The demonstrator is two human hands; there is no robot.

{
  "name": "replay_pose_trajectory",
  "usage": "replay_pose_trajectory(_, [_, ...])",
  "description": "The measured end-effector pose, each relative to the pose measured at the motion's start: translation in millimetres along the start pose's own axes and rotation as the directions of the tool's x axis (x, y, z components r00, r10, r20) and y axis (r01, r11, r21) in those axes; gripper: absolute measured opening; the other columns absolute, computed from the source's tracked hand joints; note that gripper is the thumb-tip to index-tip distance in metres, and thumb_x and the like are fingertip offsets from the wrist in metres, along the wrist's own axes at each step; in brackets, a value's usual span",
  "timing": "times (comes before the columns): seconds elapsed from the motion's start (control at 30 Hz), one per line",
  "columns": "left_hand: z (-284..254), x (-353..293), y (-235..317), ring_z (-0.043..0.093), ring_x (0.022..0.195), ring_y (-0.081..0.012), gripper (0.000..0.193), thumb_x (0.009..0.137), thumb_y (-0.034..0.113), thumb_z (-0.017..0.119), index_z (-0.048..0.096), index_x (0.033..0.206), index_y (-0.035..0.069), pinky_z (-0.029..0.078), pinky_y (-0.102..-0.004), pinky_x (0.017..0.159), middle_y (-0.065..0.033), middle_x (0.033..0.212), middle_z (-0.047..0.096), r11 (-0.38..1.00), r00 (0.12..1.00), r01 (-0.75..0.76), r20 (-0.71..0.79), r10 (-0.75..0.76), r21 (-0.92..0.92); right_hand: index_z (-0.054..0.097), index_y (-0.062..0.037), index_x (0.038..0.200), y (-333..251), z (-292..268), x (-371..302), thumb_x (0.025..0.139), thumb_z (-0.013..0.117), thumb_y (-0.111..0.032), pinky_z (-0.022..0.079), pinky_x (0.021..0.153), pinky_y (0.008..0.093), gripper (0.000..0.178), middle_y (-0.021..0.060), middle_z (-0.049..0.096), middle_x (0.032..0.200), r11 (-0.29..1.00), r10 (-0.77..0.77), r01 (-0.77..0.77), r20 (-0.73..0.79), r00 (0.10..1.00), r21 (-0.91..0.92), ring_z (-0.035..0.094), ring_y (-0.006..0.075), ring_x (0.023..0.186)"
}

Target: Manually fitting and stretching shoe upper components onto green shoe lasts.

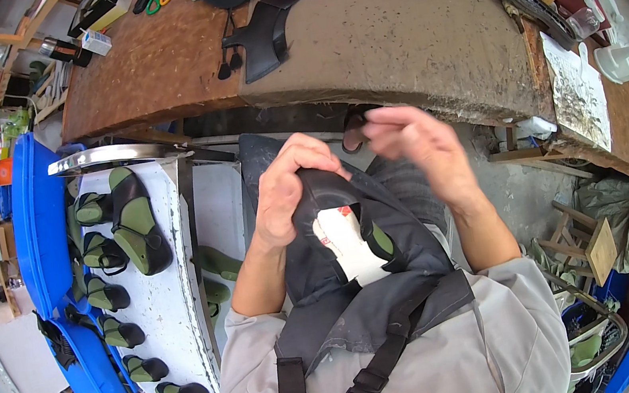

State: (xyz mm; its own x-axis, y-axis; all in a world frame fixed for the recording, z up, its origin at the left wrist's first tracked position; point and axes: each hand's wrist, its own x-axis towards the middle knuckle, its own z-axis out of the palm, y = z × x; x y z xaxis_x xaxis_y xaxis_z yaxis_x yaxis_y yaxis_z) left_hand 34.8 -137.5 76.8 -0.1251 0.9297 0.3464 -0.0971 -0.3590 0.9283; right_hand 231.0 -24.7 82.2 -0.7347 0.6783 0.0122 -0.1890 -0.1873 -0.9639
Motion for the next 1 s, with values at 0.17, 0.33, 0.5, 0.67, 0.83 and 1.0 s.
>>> replay_pose_trajectory(0.17, [14.7,24.9,15.5,0.059,0.087,-0.0324,0.054,0.095,0.039,0.038,0.064,0.085,-0.007,0.047,-0.0428,0.079,-0.0197,0.09,0.058,0.986,0.985,-0.142,0.115,0.132,0.085,0.016,0.0035,0.146,23.2,39.3,6.1,0.085,0.064,-0.054,0.03,0.108,0.037,0.096,0.0186,0.038,0.139,0.914,0.049,-0.172,0.321,0.946,0.367,0.036,0.025,0.131])
replay_pose_trajectory(0.33, [22.1,8.7,-3.6,0.058,0.074,-0.0261,0.057,0.09,0.041,0.032,0.065,0.082,-0.005,0.047,-0.0383,0.071,-0.017,0.082,0.062,0.993,0.992,-0.106,-0.068,0.109,0.041,0.019,-0.0006,0.147,22.7,31.6,4.4,0.078,0.067,-0.061,0.027,0.109,0.0375,0.103,0.0164,0.039,0.139,0.925,0.094,-0.221,0.377,0.922,0.31,0.036,0.0253,0.131])
replay_pose_trajectory(0.5, [30.1,6.3,-6.3,0.058,0.073,-0.0248,0.058,0.09,0.043,0.033,0.064,0.081,-0.005,0.047,-0.0372,0.071,-0.0158,0.078,0.06,0.998,0.988,-0.06,-0.141,0.056,-0.027,0.023,-0.0008,0.146,16.4,21.6,7.8,0.077,0.07,-0.058,0.031,0.107,0.0374,0.101,0.0149,0.041,0.137,0.922,0.127,-0.263,0.422,0.898,0.283,0.04,0.0245,0.128])
replay_pose_trajectory(0.67, [32.9,6.1,-8.8,0.055,0.07,-0.0244,0.059,0.094,0.042,0.026,0.062,0.08,-0.004,0.046,-0.0373,0.069,-0.0145,0.077,0.057,0.993,0.988,-0.115,-0.106,0.111,-0.028,0.03,-0.0004,0.143,16.2,18.4,9.2,0.077,0.075,-0.048,0.036,0.102,0.0359,0.093,0.0129,0.046,0.132,0.924,0.16,-0.291,0.442,0.883,0.247,0.045,0.0228,0.124])
replay_pose_trajectory(0.83, [32.5,10.8,-12.7,0.057,0.07,-0.0248,0.055,0.092,0.04,0.032,0.063,0.079,-0.004,0.046,-0.0364,0.069,-0.0157,0.077,0.059,0.998,0.992,-0.043,-0.12,0.037,-0.043,0.034,0.0,0.14,1.2,23.2,1.5,0.075,0.078,-0.043,0.04,0.099,0.035,0.09,0.0111,0.05,0.127,0.934,0.22,-0.29,0.3,0.928,0.211,0.049,0.0211,0.119])
replay_pose_trajectory(1.0, [32.9,15.4,-11.8,0.057,0.072,-0.0246,0.053,0.089,0.039,0.036,0.064,0.078,-0.005,0.045,-0.0351,0.069,-0.016,0.076,0.061,0.997,0.994,-0.02,-0.113,0.012,-0.069,0.033,0.0011,0.138,22.6,15.4,4.0,0.08,0.076,-0.03,0.041,0.1,0.0353,0.079,0.0133,0.049,0.128,0.91,0.129,-0.243,0.327,0.936,0.336,0.051,0.0211,0.118])
